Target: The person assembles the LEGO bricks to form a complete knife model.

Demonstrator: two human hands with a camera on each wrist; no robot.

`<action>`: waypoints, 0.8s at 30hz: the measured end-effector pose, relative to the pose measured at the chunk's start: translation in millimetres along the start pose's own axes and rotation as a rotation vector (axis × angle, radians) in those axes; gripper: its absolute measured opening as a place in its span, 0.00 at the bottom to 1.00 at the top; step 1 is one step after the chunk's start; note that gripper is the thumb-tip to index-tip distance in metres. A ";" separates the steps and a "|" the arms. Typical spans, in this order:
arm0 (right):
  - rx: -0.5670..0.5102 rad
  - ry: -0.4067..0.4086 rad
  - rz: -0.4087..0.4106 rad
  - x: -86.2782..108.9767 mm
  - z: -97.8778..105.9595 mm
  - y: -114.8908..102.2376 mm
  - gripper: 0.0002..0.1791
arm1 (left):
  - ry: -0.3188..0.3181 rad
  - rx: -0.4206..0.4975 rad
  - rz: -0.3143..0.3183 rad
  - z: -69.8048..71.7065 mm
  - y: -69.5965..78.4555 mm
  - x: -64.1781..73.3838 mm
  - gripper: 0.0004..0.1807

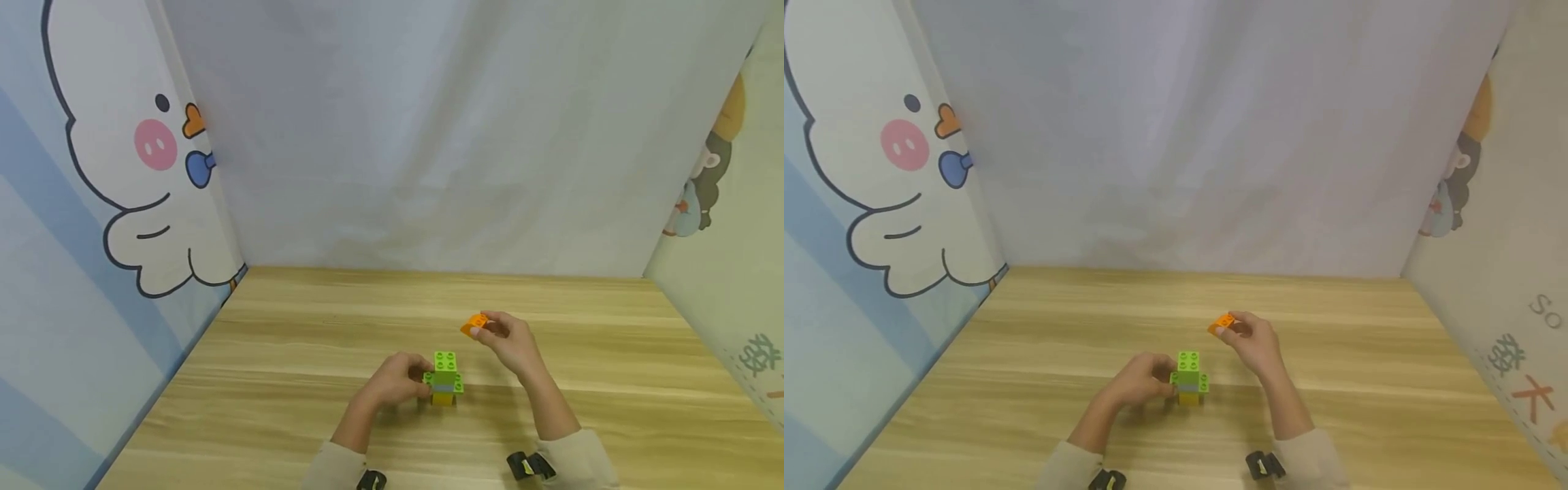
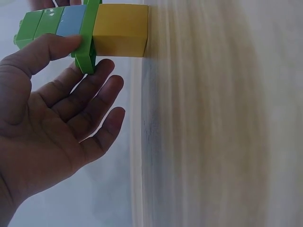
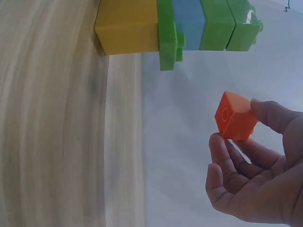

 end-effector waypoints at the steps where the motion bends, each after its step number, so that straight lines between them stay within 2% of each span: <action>1: 0.003 0.000 0.014 1.3 0.9 -2.1 0.27 | 0.000 -0.004 -0.001 0.0 0.2 0.2 0.18; 8: 0.026 0.001 0.115 10.9 5.6 -11.0 0.28 | 0.004 -0.014 0.001 -0.6 2.3 0.9 0.18; 17: -0.035 -0.006 0.150 20.2 3.2 -10.8 0.28 | 0.008 0.009 0.012 1.2 5.6 5.6 0.18; 24: -0.088 0.032 0.168 26.5 3.7 -13.4 0.25 | 0.002 0.014 0.003 1.9 8.8 5.7 0.19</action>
Point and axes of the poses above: each hand's wrist, its own x-axis away from the middle knuckle, its own z-axis out of the back of the hand, y = z × x, the point moved 5 cm from there along -x, towards the middle knuckle, and after that the axes turned 1 degree about -z, right-handed, at the moved point
